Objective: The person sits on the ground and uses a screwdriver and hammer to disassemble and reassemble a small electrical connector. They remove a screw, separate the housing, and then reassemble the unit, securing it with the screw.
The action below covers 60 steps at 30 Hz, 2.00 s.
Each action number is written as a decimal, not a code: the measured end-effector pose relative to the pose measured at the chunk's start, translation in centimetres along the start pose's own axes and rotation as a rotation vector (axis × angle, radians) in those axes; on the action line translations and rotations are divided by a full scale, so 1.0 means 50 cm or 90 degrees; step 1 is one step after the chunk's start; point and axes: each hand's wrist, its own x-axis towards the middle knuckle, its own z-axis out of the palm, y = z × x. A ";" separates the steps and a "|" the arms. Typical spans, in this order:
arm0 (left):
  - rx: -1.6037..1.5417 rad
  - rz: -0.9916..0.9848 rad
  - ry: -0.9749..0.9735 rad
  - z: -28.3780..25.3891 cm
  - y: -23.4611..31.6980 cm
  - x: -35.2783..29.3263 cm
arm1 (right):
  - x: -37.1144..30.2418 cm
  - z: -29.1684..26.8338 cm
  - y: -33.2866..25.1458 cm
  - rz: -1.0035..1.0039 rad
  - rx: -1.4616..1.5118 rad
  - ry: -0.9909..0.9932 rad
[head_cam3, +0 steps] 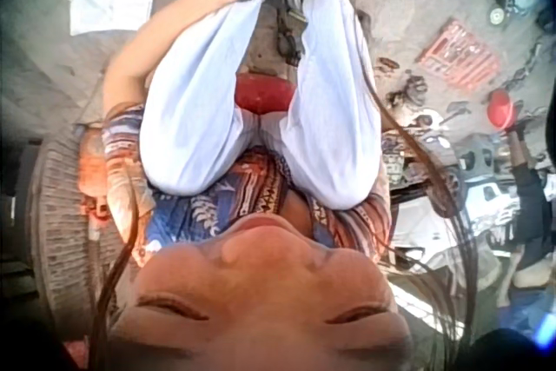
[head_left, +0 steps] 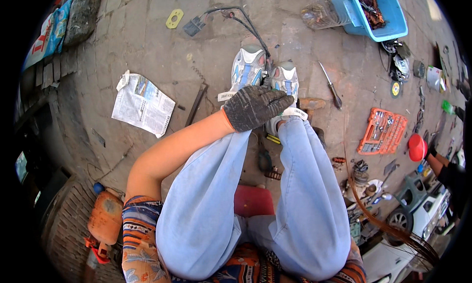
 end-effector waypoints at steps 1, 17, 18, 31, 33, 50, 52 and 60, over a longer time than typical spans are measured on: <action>-0.003 -0.008 0.010 -0.004 0.000 -0.005 | -0.008 0.005 -0.004 0.023 -0.026 -0.044; -0.213 -0.124 0.004 0.011 -0.008 -0.010 | 0.022 -0.077 -0.112 -0.020 -0.242 -0.387; -0.230 -0.144 0.018 0.015 -0.009 -0.010 | 0.026 -0.093 -0.128 -0.028 -0.247 -0.427; -0.250 -0.169 0.011 0.023 -0.020 -0.007 | -0.022 -0.277 -0.364 -0.263 -0.043 -0.477; -0.257 -0.146 0.032 0.023 -0.020 0.000 | -0.037 -0.278 -0.387 -0.361 -0.037 -0.472; -0.289 -0.123 0.079 0.046 -0.035 -0.005 | -0.116 -0.338 -0.479 -0.693 -0.205 -0.411; -0.310 -0.142 0.084 0.043 -0.038 -0.009 | -0.129 -0.356 -0.489 -0.700 -0.226 -0.433; -0.398 -0.230 0.052 0.019 -0.041 -0.026 | -0.151 -0.337 -0.518 -0.778 -0.175 -0.366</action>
